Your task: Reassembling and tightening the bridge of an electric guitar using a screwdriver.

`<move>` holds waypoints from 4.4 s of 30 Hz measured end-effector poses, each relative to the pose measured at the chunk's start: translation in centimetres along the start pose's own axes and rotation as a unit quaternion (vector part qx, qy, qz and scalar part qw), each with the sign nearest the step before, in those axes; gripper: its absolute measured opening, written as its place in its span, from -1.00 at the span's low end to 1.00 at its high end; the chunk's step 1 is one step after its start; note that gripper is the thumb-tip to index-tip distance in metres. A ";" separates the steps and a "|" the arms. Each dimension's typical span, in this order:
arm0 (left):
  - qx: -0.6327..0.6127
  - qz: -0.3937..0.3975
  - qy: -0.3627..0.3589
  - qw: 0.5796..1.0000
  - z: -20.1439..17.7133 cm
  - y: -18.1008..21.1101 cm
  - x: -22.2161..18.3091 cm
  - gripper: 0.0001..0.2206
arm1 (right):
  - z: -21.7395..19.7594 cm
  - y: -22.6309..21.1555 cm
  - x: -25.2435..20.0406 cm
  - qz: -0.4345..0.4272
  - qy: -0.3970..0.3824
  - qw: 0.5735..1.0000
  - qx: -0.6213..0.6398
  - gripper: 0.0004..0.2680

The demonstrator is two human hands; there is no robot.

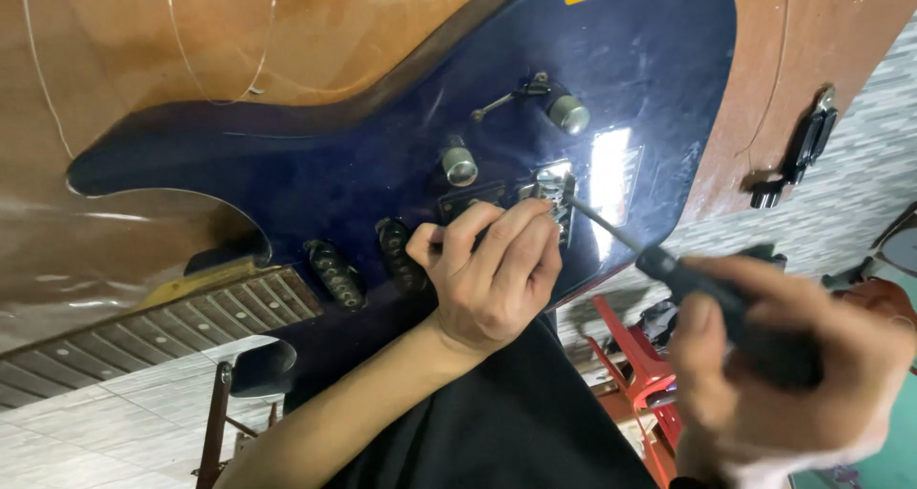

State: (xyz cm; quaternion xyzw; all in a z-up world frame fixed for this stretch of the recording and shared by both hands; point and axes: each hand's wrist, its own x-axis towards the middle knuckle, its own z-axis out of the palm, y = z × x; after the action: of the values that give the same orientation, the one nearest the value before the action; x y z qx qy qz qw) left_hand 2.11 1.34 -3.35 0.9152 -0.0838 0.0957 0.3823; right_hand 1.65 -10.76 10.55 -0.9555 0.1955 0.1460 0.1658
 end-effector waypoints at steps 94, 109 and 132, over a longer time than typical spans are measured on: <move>0.009 0.011 0.005 1.000 0.7 0.6 -1.1 -0.85 | 4.6 9.4 1.6 -0.126 0.163 0.949 0.239 -0.73; -0.012 0.008 0.013 1.000 0.3 0.2 -0.6 -0.84 | 0.3 3.4 -1.3 -0.192 -0.012 0.980 0.057 -0.78; -0.027 0.008 0.001 1.000 0.1 -0.1 -0.7 -0.81 | -2.6 1.6 -1.8 -0.216 -0.081 0.947 -0.223 -0.80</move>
State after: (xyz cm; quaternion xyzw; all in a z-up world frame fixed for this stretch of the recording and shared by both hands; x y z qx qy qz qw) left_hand 1.46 1.41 -3.68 0.9038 -0.0930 0.0978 0.4062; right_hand -0.06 -12.57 13.04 -0.9724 -0.0668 0.2234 -0.0090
